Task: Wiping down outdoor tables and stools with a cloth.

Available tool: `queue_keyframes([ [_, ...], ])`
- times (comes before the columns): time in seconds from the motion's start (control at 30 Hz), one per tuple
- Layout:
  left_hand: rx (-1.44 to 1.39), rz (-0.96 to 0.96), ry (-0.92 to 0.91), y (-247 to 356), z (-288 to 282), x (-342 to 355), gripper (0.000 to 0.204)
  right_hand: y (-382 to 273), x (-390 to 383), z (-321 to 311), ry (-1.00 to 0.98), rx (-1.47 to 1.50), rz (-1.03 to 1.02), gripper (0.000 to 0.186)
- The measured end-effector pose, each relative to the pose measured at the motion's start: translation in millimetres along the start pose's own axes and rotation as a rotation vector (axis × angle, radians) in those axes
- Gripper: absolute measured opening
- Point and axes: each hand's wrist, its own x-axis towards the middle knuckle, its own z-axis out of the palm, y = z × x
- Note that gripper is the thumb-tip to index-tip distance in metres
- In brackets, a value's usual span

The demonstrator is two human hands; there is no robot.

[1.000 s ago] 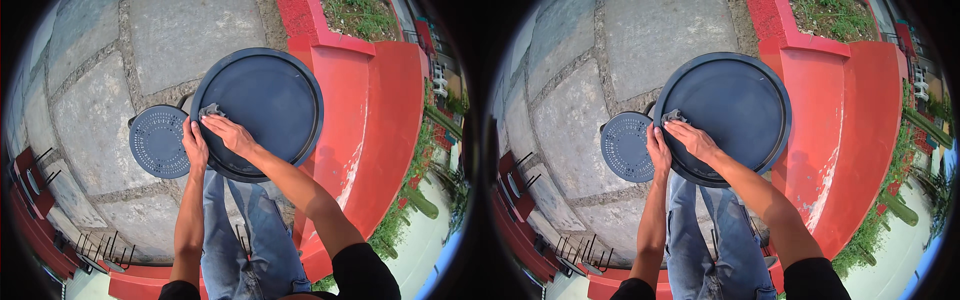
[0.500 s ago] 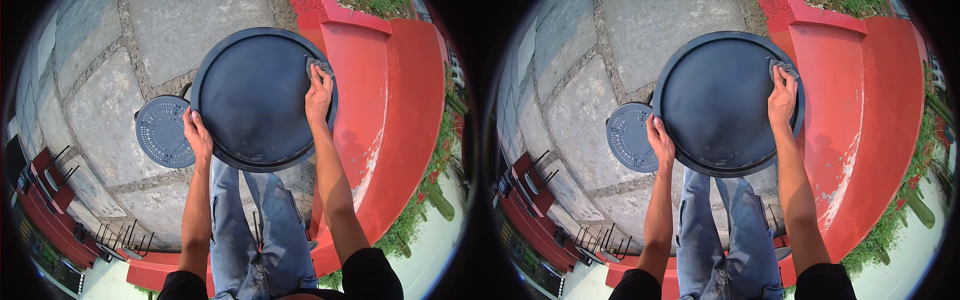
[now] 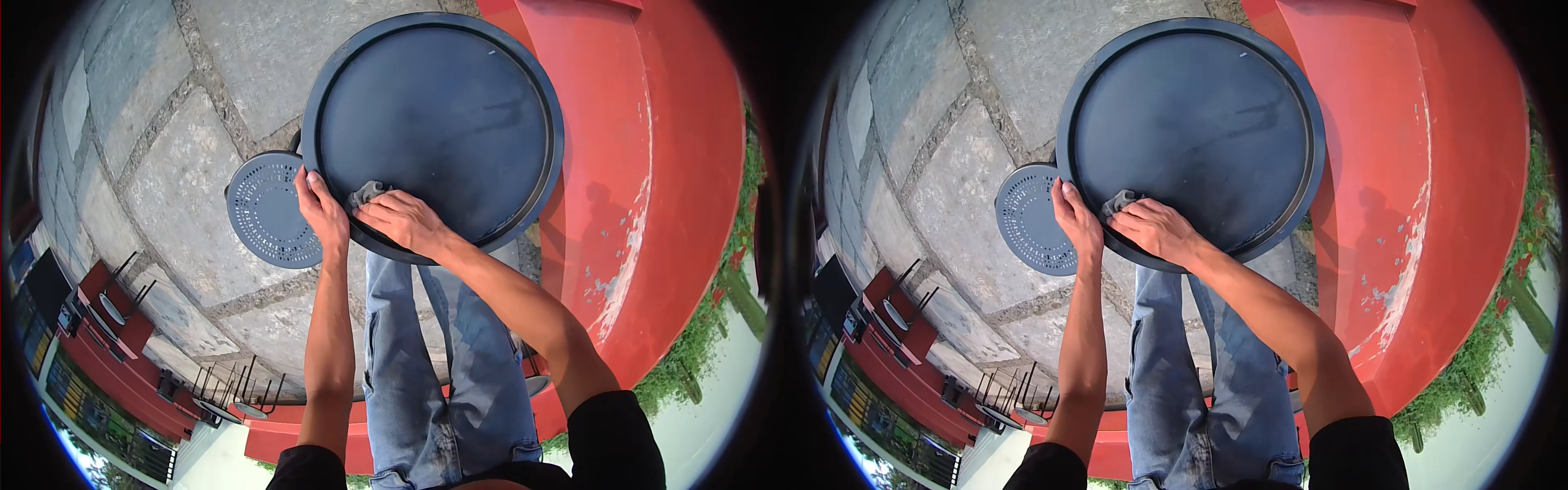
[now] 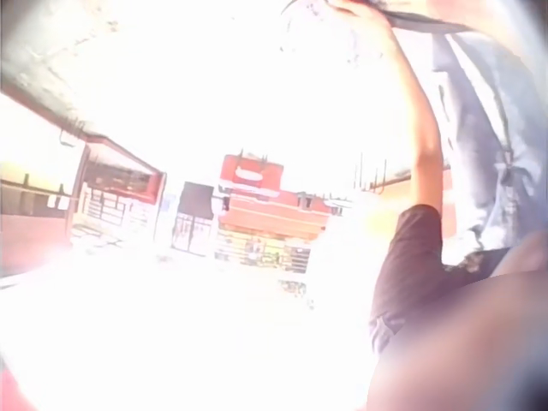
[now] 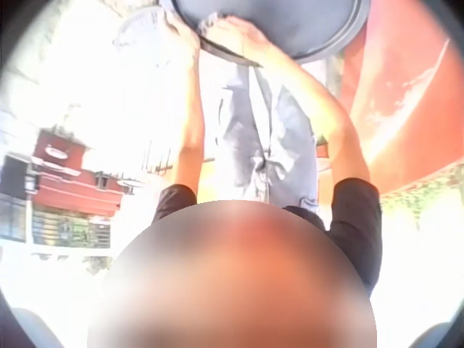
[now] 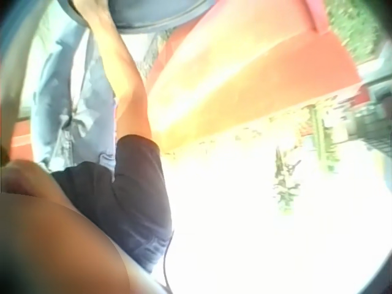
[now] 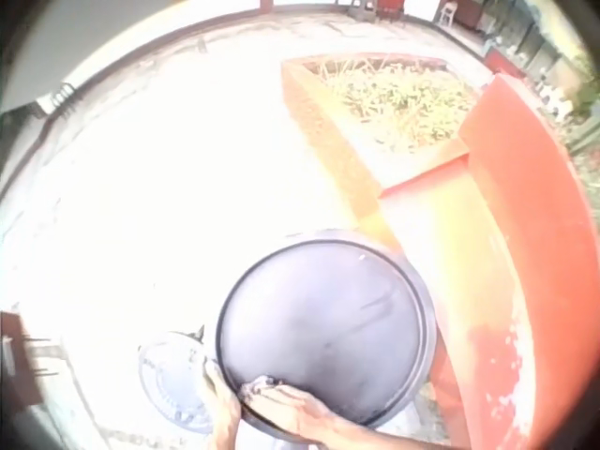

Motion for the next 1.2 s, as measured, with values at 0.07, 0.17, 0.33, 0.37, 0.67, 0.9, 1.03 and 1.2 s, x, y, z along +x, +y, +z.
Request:
queue_keyframes([
  [0.07,-0.003,-0.084,-0.04,4,-13,3,0.045,25,14,-27,0.161,-0.093,0.075,0.041],
  [0.17,-0.023,0.033,0.043,4,-2,-1,0.043,113,28,-113,0.582,-0.369,0.474,0.05],
  [0.33,-0.043,-0.014,0.024,-3,-8,-4,0.046,136,19,-103,0.789,-0.285,0.644,0.048],
  [0.37,-0.037,-0.019,0.02,0,-9,-7,0.046,111,27,-90,0.714,-0.356,0.653,0.052],
  [0.67,0.011,0.046,0.018,4,2,-8,0.045,18,30,3,0.112,-0.063,-0.006,0.036],
  [0.9,-0.014,0.02,0.007,12,-1,-11,0.048,139,-14,-143,0.664,-0.438,0.633,0.052],
  [1.03,0.05,0.016,-0.021,9,1,-2,0.05,118,-66,-147,0.624,-0.326,0.65,0.058],
  [1.2,-0.027,0.004,-0.025,5,-4,1,0.048,18,-107,-92,0.238,-0.044,0.547,0.055],
])
